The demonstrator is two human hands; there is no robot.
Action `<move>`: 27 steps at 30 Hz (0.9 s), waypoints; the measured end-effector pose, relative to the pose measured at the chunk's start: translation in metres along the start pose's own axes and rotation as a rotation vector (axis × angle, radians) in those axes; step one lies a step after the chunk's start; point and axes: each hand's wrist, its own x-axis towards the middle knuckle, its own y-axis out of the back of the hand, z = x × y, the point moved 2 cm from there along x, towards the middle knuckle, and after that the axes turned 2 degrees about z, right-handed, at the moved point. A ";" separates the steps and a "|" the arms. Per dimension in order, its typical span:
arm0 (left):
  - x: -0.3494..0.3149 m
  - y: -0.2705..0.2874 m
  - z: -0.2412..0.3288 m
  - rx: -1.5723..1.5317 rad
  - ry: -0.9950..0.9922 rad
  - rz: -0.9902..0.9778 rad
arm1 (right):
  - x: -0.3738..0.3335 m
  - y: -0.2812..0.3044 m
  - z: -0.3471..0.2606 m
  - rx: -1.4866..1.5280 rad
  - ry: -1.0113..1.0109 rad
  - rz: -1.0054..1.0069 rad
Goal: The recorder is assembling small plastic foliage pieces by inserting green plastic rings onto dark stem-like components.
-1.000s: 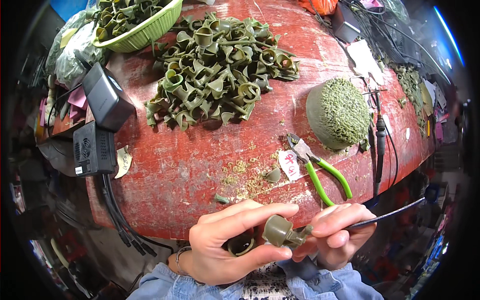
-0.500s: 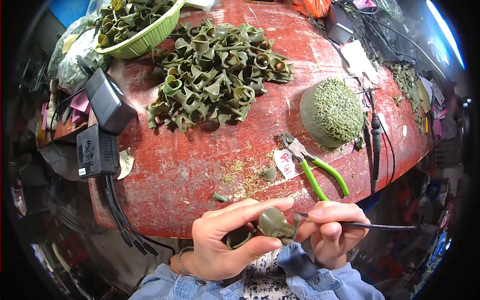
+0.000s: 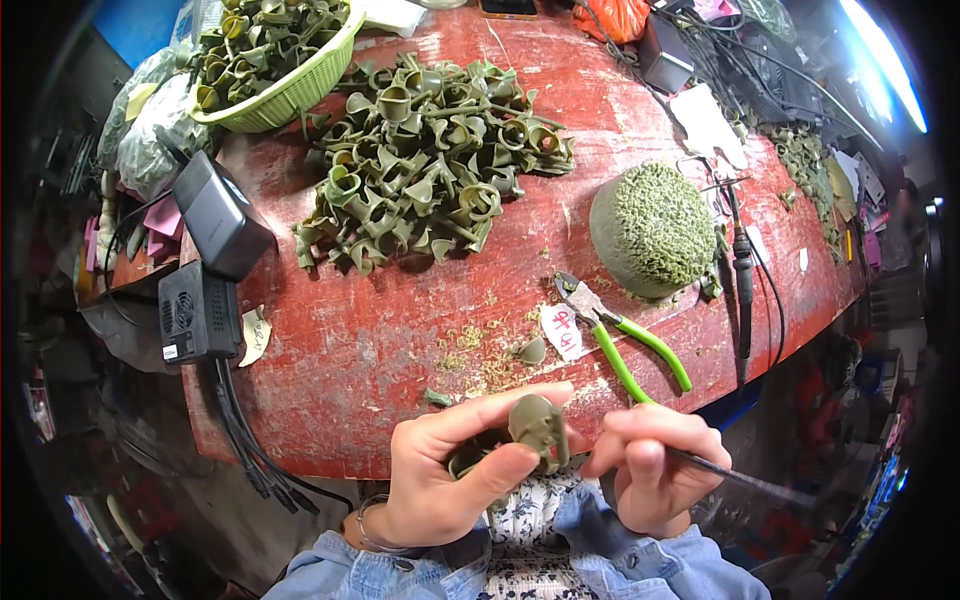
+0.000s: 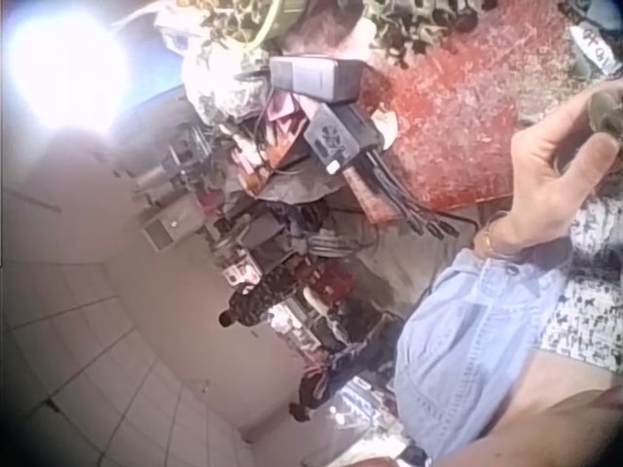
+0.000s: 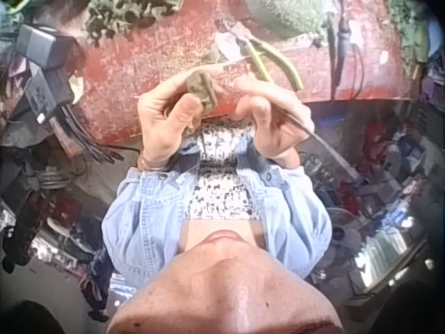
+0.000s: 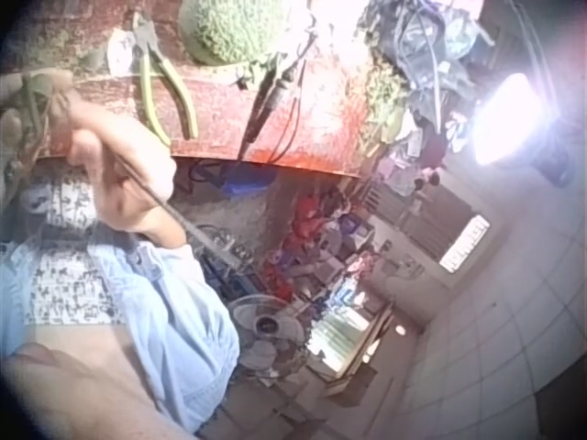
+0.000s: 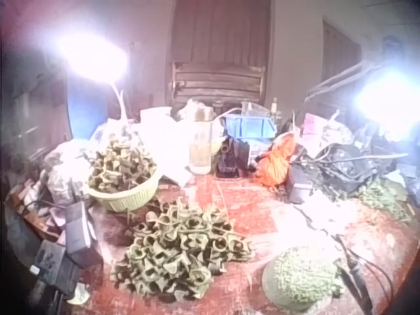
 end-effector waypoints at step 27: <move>0.007 0.015 -0.006 0.253 -0.306 0.081 | 0.009 -0.017 0.008 0.047 -0.295 -0.066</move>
